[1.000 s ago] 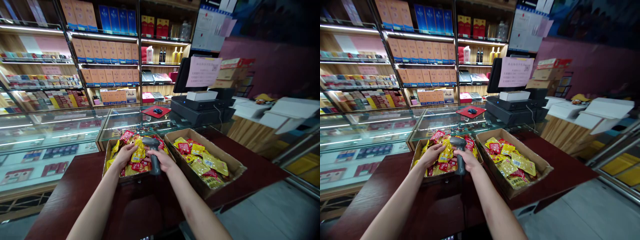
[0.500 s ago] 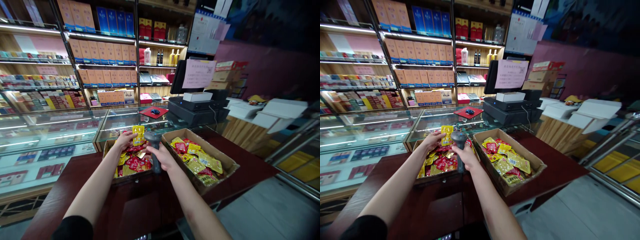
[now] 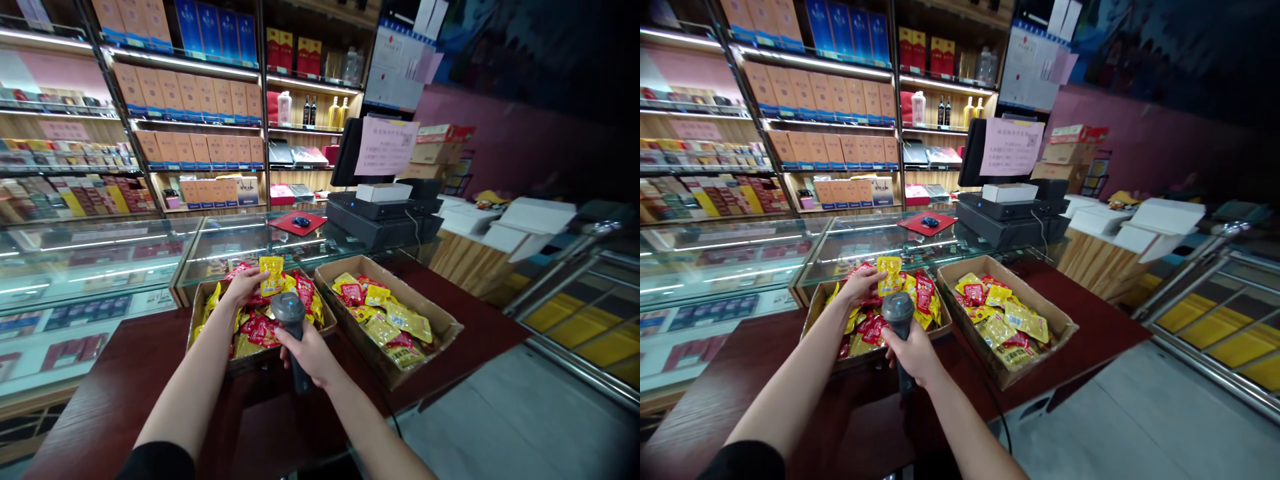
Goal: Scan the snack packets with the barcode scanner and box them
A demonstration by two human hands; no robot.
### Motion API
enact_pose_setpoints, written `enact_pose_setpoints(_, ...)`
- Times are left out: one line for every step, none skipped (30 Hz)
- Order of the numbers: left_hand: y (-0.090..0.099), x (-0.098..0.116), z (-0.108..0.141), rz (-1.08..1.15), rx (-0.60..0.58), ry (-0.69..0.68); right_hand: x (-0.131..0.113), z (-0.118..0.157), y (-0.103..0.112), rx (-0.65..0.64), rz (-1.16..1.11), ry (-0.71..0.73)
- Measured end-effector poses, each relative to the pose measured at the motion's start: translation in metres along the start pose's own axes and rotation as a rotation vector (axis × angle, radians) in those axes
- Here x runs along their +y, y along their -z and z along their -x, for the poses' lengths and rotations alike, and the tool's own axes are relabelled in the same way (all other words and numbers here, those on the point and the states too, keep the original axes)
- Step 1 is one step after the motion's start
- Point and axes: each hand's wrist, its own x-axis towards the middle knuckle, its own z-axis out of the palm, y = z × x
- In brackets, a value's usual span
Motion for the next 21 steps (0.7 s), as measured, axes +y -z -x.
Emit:
enact_pose_setpoints(0.0, 0.001, 0.001, -0.001, 0.004, -0.001, -0.001, 0.0, -0.003, -0.005, -0.004, -0.007)
enact_pose_setpoints(0.001, 0.002, 0.001, 0.0, 0.009, 0.0, -0.001, 0.0, -0.006, -0.009, -0.012, -0.011)
enact_pose_setpoints(0.002, 0.002, 0.002, 0.002, 0.013, 0.003, -0.001, -0.001, -0.009, -0.011, -0.019, -0.012)
enact_pose_setpoints(0.003, 0.002, 0.003, 0.005, 0.013, 0.006, -0.001, -0.002, -0.012, -0.011, -0.022, -0.011)
enact_pose_setpoints(0.004, 0.001, 0.003, 0.006, 0.009, 0.007, -0.001, -0.003, -0.014, -0.009, -0.023, -0.008)
enact_pose_setpoints(0.005, 0.001, 0.003, 0.005, 0.004, 0.005, 0.0, -0.004, -0.016, -0.006, -0.024, -0.001)
enact_pose_setpoints(0.005, 0.001, 0.004, 0.002, 0.0, 0.003, 0.0, -0.005, -0.018, 0.001, -0.026, 0.007)
enact_pose_setpoints(0.006, 0.001, 0.004, -0.002, 0.0, 0.002, 0.001, -0.007, -0.019, 0.007, -0.03, 0.015)
enact_pose_setpoints(0.006, 0.0, 0.004, -0.004, 0.004, 0.002, 0.001, -0.007, -0.021, 0.013, -0.032, 0.022)
enact_pose_setpoints(0.006, 0.0, 0.005, -0.005, 0.013, 0.001, 0.001, -0.008, -0.022, 0.018, -0.03, 0.027)
enact_pose_setpoints(0.006, 0.0, 0.005, -0.004, 0.023, 0.0, 0.002, -0.008, -0.023, 0.021, -0.023, 0.031)
enact_pose_setpoints(0.005, 0.0, 0.005, -0.004, 0.035, 0.0, 0.002, -0.008, -0.024, 0.02, -0.012, 0.034)
enact_pose_setpoints(0.005, 0.001, 0.006, -0.004, 0.044, 0.0, 0.002, -0.008, -0.026, 0.018, 0.0, 0.035)
enact_pose_setpoints(0.005, 0.001, 0.006, -0.003, 0.052, -0.001, 0.002, -0.007, -0.027, 0.016, 0.009, 0.037)
enact_pose_setpoints(0.004, 0.001, 0.006, -0.002, 0.058, 0.002, 0.002, -0.007, -0.028, 0.016, 0.012, 0.039)
enact_pose_setpoints(0.004, 0.001, 0.006, -0.002, 0.063, 0.005, 0.002, -0.006, -0.029, 0.016, 0.011, 0.04)
enact_pose_setpoints(0.004, 0.001, 0.006, -0.001, 0.066, 0.009, 0.002, -0.006, -0.03, 0.016, 0.01, 0.04)
enact_pose_setpoints(0.004, 0.001, 0.006, -0.002, 0.068, 0.01, 0.003, -0.006, -0.031, 0.015, 0.009, 0.042)
enact_pose_setpoints(0.005, 0.001, 0.005, -0.004, 0.07, 0.01, 0.003, -0.006, -0.031, 0.015, 0.011, 0.044)
enact_pose_setpoints(0.005, 0.0, 0.005, -0.007, 0.071, 0.011, 0.003, -0.006, -0.032, 0.015, 0.014, 0.045)
enact_pose_setpoints(0.005, 0.0, 0.006, -0.01, 0.069, 0.011, 0.004, -0.006, -0.031, 0.013, 0.019, 0.046)
